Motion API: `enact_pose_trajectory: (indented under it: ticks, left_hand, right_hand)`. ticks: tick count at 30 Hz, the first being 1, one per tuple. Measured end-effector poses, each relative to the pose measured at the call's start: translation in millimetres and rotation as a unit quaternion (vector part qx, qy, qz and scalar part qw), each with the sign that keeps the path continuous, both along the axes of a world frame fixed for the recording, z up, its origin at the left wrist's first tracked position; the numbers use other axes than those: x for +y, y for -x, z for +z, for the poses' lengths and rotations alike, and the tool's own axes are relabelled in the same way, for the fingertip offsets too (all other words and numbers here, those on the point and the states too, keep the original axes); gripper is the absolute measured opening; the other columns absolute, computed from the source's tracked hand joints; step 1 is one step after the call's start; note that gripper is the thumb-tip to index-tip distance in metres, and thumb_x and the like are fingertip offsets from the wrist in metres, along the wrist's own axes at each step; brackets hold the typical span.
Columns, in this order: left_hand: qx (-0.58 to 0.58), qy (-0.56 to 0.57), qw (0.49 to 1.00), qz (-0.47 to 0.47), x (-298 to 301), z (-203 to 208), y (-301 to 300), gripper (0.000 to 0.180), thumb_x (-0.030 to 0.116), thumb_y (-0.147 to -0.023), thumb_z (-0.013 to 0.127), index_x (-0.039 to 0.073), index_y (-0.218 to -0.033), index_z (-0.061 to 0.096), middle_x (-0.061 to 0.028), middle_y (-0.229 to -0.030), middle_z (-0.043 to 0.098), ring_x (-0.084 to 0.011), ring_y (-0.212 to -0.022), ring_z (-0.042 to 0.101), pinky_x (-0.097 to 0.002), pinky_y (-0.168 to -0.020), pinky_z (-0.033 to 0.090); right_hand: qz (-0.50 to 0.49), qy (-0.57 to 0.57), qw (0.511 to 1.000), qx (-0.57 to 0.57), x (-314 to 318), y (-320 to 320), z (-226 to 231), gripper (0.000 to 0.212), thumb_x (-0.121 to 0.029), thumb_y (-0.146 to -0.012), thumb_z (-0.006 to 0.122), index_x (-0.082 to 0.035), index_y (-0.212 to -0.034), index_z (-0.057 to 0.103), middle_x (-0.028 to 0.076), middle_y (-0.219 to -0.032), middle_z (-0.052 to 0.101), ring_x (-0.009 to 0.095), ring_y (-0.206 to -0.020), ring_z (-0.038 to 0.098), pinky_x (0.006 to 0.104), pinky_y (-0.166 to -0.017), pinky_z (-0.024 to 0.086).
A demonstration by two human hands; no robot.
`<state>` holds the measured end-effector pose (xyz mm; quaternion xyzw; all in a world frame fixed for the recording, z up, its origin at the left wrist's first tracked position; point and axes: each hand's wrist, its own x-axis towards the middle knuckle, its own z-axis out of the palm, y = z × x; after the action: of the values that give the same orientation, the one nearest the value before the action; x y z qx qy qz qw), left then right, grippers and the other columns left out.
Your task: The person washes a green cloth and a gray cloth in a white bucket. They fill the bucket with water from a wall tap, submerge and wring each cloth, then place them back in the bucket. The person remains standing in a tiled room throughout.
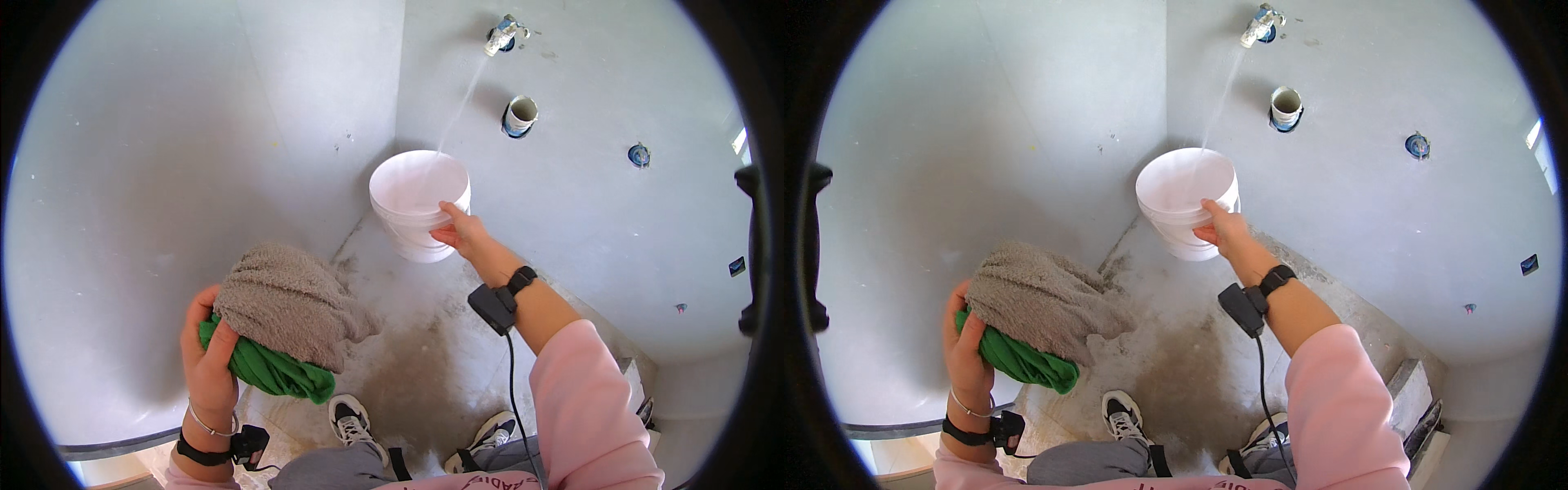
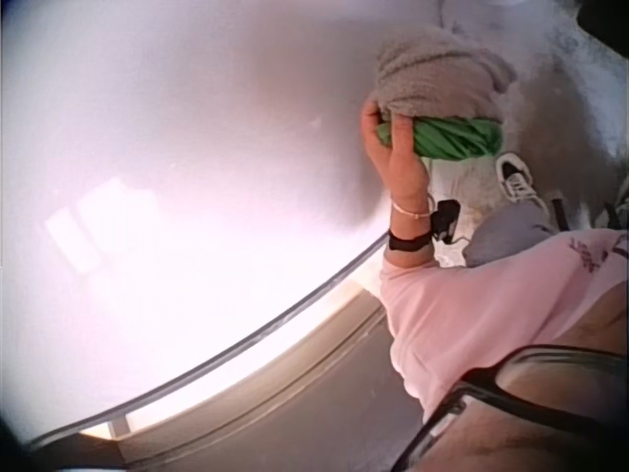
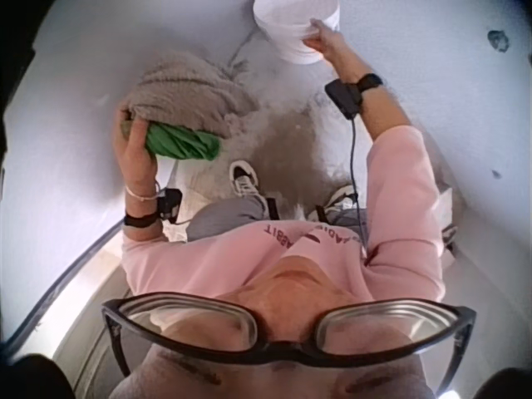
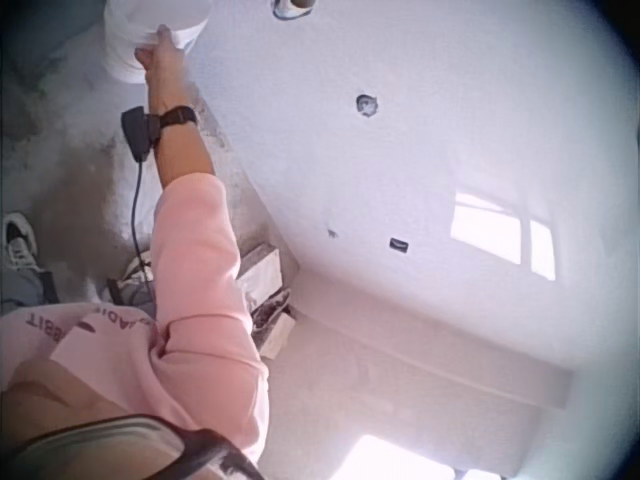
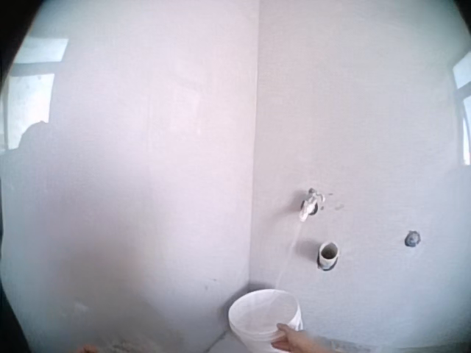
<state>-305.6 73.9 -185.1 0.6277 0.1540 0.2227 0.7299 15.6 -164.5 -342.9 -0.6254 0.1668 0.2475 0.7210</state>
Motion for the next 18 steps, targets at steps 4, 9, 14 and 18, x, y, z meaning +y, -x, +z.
enact_pose_trajectory:
  ticks: [4, 9, 14, 18]
  left_hand:
    - [0.002, 0.006, 1.000, 0.016, -1.7, -1.7, -0.8, 0.037, 0.016, -0.086, 0.057, -0.001, -0.116, 0.047, -0.0076, -0.108, 0.054, -0.0149, -0.101, 0.050, -0.0282, -0.090, 0.038]
    - [0.008, -0.001, 1.000, 0.006, -7.7, 2.3, -4.2, 0.033, 0.015, -0.085, 0.058, -0.002, -0.112, 0.049, -0.0061, -0.106, 0.054, -0.0135, -0.097, 0.051, -0.0270, -0.087, 0.039]
    - [0.026, -0.014, 1.000, 0.004, -8.1, 12.5, -2.7, 0.031, 0.011, -0.084, 0.054, 0.000, -0.113, 0.048, -0.0063, -0.106, 0.054, -0.0143, -0.098, 0.051, -0.0278, -0.088, 0.040]
    - [0.024, 0.005, 1.000, 0.013, -4.9, 16.4, 0.0, 0.030, 0.013, -0.085, 0.056, -0.001, -0.111, 0.049, -0.0065, -0.103, 0.055, -0.0131, -0.095, 0.051, -0.0265, -0.086, 0.040]
  right_hand:
    - [-0.005, 0.006, 1.000, 0.009, -1.4, -6.4, -23.7, 0.052, -0.023, -0.079, 0.065, 0.013, -0.110, 0.045, 0.020, -0.099, 0.053, 0.027, -0.080, 0.061, 0.0302, -0.061, 0.059]
    - [0.064, -0.031, 0.996, 0.054, -12.4, -8.2, -79.0, 0.038, -0.021, -0.082, 0.061, 0.003, -0.108, 0.048, 0.014, -0.098, 0.054, 0.026, -0.083, 0.060, 0.0361, -0.067, 0.055]
    - [0.236, 0.446, 0.849, -0.155, -1.8, 3.8, -58.8, 0.048, -0.017, -0.079, 0.062, 0.006, -0.118, 0.046, 0.022, -0.109, 0.056, 0.038, -0.095, 0.059, 0.0416, -0.082, 0.049]
    - [-0.059, 0.303, 0.749, -0.586, -9.7, -30.2, 63.9, 0.056, -0.020, -0.077, 0.068, 0.002, -0.122, 0.043, 0.020, -0.113, 0.052, 0.034, -0.101, 0.053, 0.0395, -0.082, 0.046]
